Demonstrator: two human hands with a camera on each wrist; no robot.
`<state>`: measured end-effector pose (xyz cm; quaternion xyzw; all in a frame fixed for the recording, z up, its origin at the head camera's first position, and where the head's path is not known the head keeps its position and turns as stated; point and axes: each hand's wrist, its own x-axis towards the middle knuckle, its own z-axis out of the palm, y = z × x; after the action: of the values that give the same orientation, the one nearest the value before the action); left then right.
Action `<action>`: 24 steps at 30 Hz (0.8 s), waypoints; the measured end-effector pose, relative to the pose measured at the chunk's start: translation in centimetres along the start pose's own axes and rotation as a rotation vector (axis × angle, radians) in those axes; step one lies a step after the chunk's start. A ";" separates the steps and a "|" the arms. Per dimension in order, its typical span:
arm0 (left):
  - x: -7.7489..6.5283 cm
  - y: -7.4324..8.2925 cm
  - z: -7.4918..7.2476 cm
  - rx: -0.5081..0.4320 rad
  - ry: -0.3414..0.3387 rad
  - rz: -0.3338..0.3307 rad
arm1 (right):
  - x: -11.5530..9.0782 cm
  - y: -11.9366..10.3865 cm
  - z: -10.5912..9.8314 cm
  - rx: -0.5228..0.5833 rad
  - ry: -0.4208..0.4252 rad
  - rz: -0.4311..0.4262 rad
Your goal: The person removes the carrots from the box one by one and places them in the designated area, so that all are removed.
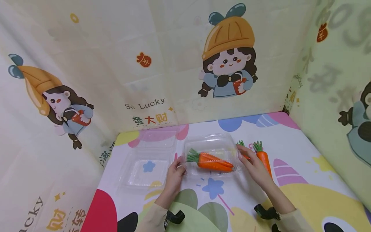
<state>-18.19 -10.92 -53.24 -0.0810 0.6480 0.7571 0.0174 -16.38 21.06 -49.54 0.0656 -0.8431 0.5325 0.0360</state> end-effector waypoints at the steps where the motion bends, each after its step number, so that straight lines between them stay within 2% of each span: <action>1: 0.0 0.0 -0.1 -0.005 -0.003 -0.005 | 0.2 -0.1 0.0 0.019 -0.003 -0.001; 4: 0.0 0.0 -0.6 0.009 -0.023 0.001 | 0.7 -0.3 0.0 0.061 -0.019 -0.012; 10: -0.2 0.1 -1.6 0.051 -0.056 0.017 | 1.8 -0.9 -0.1 0.070 -0.032 -0.016; 19: -1.1 0.1 -2.6 0.032 -0.060 -0.025 | 3.6 -2.1 0.1 0.143 -0.080 0.005; 24: -1.4 0.2 -2.6 0.002 -0.054 -0.007 | 4.8 -2.1 0.3 0.212 -0.101 0.013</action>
<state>-16.62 -13.40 -53.24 -0.0630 0.6476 0.7585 0.0377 -20.84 19.56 -47.19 0.0904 -0.7831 0.6151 -0.0170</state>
